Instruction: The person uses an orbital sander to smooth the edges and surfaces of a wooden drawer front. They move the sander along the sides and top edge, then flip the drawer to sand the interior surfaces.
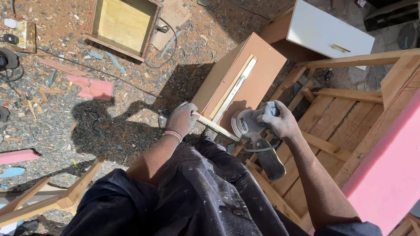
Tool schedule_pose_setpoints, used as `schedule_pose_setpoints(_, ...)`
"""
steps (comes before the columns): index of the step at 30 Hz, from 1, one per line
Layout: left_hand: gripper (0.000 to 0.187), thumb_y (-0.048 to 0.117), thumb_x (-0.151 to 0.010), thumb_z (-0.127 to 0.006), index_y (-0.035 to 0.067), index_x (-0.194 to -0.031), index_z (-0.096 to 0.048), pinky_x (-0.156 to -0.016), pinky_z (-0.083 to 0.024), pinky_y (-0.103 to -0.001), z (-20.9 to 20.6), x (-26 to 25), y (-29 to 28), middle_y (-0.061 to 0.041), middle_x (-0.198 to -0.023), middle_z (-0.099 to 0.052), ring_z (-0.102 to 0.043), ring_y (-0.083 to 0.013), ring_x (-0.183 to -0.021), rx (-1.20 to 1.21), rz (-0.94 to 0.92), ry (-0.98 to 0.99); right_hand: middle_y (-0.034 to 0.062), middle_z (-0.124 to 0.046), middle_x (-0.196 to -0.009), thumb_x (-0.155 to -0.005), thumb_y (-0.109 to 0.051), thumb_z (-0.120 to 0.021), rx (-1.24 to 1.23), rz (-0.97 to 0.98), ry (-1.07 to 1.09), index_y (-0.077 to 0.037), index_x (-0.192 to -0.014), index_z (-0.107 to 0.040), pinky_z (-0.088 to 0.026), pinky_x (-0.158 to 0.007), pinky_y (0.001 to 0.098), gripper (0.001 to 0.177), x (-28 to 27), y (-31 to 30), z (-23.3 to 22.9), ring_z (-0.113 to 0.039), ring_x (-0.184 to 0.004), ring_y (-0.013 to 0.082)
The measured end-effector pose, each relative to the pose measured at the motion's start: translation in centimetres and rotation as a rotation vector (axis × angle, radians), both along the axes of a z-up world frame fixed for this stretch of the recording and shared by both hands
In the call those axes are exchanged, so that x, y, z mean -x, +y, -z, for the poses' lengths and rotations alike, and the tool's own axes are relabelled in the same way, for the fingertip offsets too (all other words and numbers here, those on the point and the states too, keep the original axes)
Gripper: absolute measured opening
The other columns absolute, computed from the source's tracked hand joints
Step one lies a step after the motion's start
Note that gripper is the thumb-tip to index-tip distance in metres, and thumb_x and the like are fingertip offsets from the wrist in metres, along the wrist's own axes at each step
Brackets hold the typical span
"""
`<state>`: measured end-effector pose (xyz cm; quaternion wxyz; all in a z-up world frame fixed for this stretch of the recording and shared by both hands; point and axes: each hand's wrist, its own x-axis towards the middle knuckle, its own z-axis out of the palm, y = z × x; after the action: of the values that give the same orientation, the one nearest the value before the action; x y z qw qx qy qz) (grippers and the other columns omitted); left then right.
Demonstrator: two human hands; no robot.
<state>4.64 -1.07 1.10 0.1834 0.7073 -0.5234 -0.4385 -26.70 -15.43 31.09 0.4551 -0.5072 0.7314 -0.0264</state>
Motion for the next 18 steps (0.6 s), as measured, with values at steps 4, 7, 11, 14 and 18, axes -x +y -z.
schedule_pose_setpoints(4, 0.047, 0.044, -0.103, -0.082, 0.023, -0.145, -0.084, -0.117, -0.063, -0.052, -1.2, -0.1, 1.1, -0.013, -0.141, -0.084, -0.077, -0.0360, -0.141, -0.103, -0.178, 0.184, 0.0224, -0.076, -0.096, -0.075, -0.023, -0.102, -0.144, 0.112, 0.011, -0.014, -0.145, -0.080, -0.060, -0.044, 0.0410, 0.074, -1.0, -0.6, -0.2, -0.076, -0.057, 0.0310)
schedule_pose_setpoints(7, 0.046, 0.034, -0.108, -0.078, 0.012, -0.146, -0.088, -0.118, -0.060, -0.064, 1.2, 1.6, 2.6, -0.027, -0.142, -0.084, -0.073, -0.0523, -0.140, -0.020, -0.395, 0.419, 0.0218, -0.071, -0.101, -0.076, -0.026, -0.099, -0.222, 0.149, 0.083, -0.016, -0.144, -0.084, -0.055, -0.044, 0.0385, 0.070, -1.6, -1.0, 0.7, -0.072, -0.058, 0.0320)
schedule_pose_setpoints(11, 0.047, 0.028, -0.105, -0.077, 0.012, -0.148, -0.087, -0.119, -0.061, -0.058, 3.1, 2.8, 4.2, -0.026, -0.141, -0.084, -0.074, -0.0472, -0.142, 0.038, -0.489, 0.571, 0.0239, -0.069, -0.095, -0.075, -0.026, -0.099, -0.316, 0.079, 0.133, -0.017, -0.137, -0.087, -0.056, -0.042, 0.0411, 0.064, -2.3, -1.8, 3.3, -0.072, -0.059, 0.0346)
schedule_pose_setpoints(14, 0.053, 0.023, -0.103, -0.070, 0.012, -0.153, -0.083, -0.126, -0.056, -0.058, 0.2, 2.2, 4.2, -0.025, -0.148, -0.083, -0.071, -0.0440, -0.148, -0.022, -0.484, 0.619, 0.0233, -0.067, -0.091, -0.075, -0.025, -0.099, -0.330, 0.076, 0.133, -0.014, -0.132, -0.087, -0.055, -0.041, 0.0380, 0.058, -4.0, -2.2, 3.6, -0.069, -0.059, 0.0314)
schedule_pose_setpoints(18, 0.080, 0.014, -0.105, -0.048, 0.020, -0.185, -0.050, -0.139, -0.045, -0.063, -5.1, 0.1, 4.1, -0.021, -0.177, -0.065, -0.056, -0.0430, -0.167, -0.326, -0.279, 0.504, 0.0251, -0.067, -0.086, -0.076, -0.021, -0.098, -0.309, 0.100, 0.091, -0.010, -0.123, -0.089, -0.053, -0.036, 0.0380, 0.049, -5.5, -2.2, 3.7, -0.069, -0.055, 0.0320)
